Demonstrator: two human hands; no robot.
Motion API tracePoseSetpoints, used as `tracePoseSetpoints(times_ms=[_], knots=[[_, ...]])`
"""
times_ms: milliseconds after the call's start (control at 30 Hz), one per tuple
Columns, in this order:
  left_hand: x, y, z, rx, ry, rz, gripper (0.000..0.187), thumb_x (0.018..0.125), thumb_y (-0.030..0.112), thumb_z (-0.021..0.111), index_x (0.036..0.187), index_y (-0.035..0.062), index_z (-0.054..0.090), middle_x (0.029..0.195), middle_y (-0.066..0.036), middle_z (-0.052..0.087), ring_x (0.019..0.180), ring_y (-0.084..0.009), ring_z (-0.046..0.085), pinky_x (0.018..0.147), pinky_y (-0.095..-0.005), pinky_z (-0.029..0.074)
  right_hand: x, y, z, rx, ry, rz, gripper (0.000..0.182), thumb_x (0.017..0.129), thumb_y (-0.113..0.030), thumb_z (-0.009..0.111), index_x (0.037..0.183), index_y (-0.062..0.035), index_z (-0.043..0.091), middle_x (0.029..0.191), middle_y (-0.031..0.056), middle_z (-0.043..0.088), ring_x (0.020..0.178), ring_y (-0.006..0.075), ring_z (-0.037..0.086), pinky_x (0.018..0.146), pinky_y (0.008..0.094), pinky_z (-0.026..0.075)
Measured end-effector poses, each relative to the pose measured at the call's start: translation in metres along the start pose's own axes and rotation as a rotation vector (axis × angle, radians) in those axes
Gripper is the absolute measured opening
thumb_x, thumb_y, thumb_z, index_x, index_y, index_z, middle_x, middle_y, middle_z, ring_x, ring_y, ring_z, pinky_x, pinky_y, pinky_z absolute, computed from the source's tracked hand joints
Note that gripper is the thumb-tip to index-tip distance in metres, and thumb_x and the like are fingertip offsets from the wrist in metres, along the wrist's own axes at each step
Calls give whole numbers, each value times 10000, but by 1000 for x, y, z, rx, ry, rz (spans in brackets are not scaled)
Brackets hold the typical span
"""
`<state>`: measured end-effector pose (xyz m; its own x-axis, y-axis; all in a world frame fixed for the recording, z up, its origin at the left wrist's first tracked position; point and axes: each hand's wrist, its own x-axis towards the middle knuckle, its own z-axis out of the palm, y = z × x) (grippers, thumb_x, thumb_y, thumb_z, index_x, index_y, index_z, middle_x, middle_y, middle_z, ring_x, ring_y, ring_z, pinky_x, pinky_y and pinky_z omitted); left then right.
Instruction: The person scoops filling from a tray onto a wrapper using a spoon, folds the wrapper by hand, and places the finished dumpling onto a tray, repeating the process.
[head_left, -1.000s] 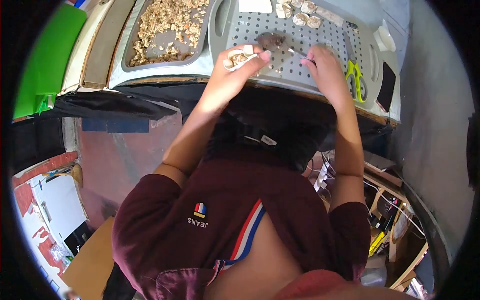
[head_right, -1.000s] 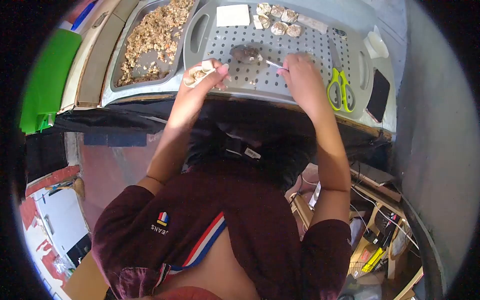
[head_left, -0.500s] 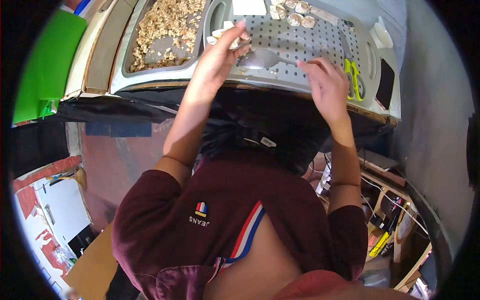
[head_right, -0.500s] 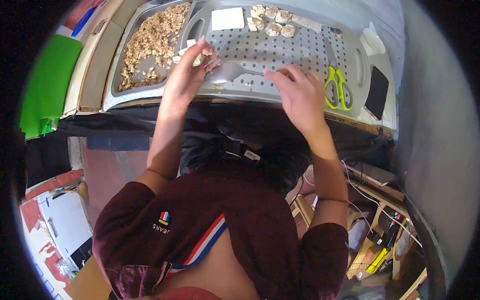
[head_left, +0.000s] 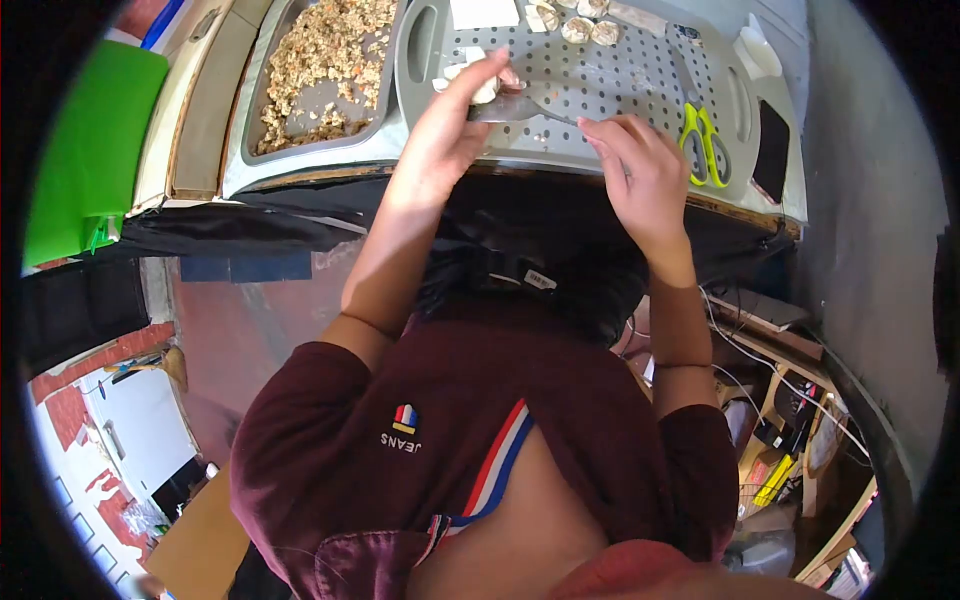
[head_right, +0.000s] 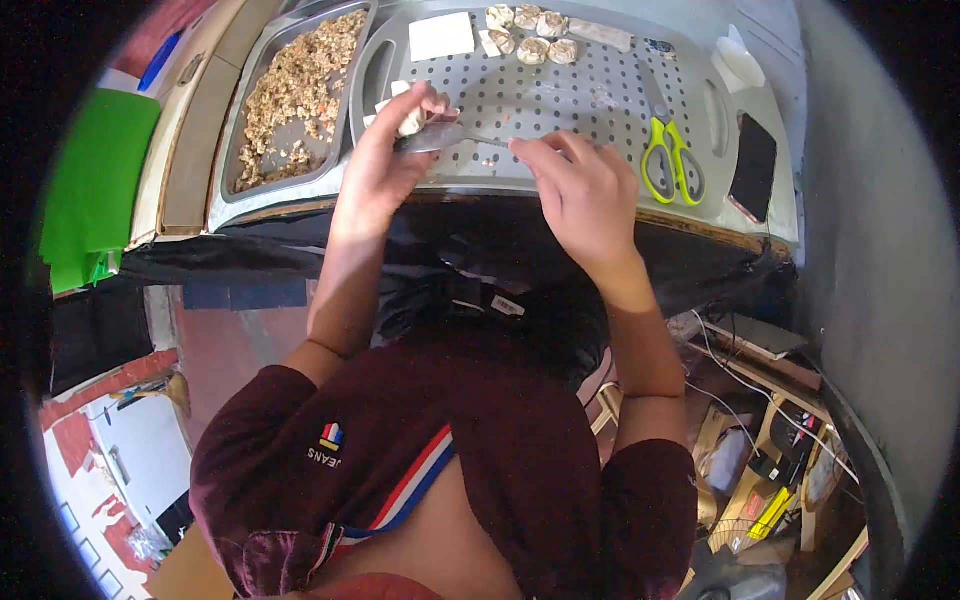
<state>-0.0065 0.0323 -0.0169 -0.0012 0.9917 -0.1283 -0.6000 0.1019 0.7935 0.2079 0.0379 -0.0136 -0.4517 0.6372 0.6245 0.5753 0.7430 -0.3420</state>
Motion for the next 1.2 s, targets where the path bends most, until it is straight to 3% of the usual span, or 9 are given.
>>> tracePoseSetpoints(times_ms=[133,433,633,833,1200], knots=[[-7,2,7,264,-13,138,191,902,252,576,805,88,583,868,-14,607,879,-117,540,797,-278,404,0,-4,-4,-33,1,3,244,735,-48,617,929,-178,687,780,-14,617,631,189,565,593,315,407],[-10,4,6,499,-89,196,204,883,259,591,858,58,614,828,-3,607,837,-92,516,768,-247,383,-3,-4,-4,-26,62,-28,270,712,-32,619,927,-178,688,784,-15,613,639,192,566,587,316,403],[-13,5,7,452,-123,146,207,876,255,616,858,49,614,830,4,607,818,-77,509,759,-230,383,-5,-4,-4,-27,55,-22,260,705,-32,629,913,-175,693,790,-10,615,649,188,574,582,316,406],[-19,12,17,489,-107,210,139,831,162,684,841,53,599,791,32,572,738,-50,497,679,-205,392,-8,-3,-4,-34,76,-28,269,708,-40,636,928,-183,698,798,-12,614,667,182,576,584,317,400],[-21,6,23,540,-16,191,254,868,216,632,683,59,558,645,50,482,625,-37,411,578,-212,300,-10,-5,-3,-78,72,-66,298,692,-32,649,941,-190,697,801,-27,610,682,155,582,585,314,378]])
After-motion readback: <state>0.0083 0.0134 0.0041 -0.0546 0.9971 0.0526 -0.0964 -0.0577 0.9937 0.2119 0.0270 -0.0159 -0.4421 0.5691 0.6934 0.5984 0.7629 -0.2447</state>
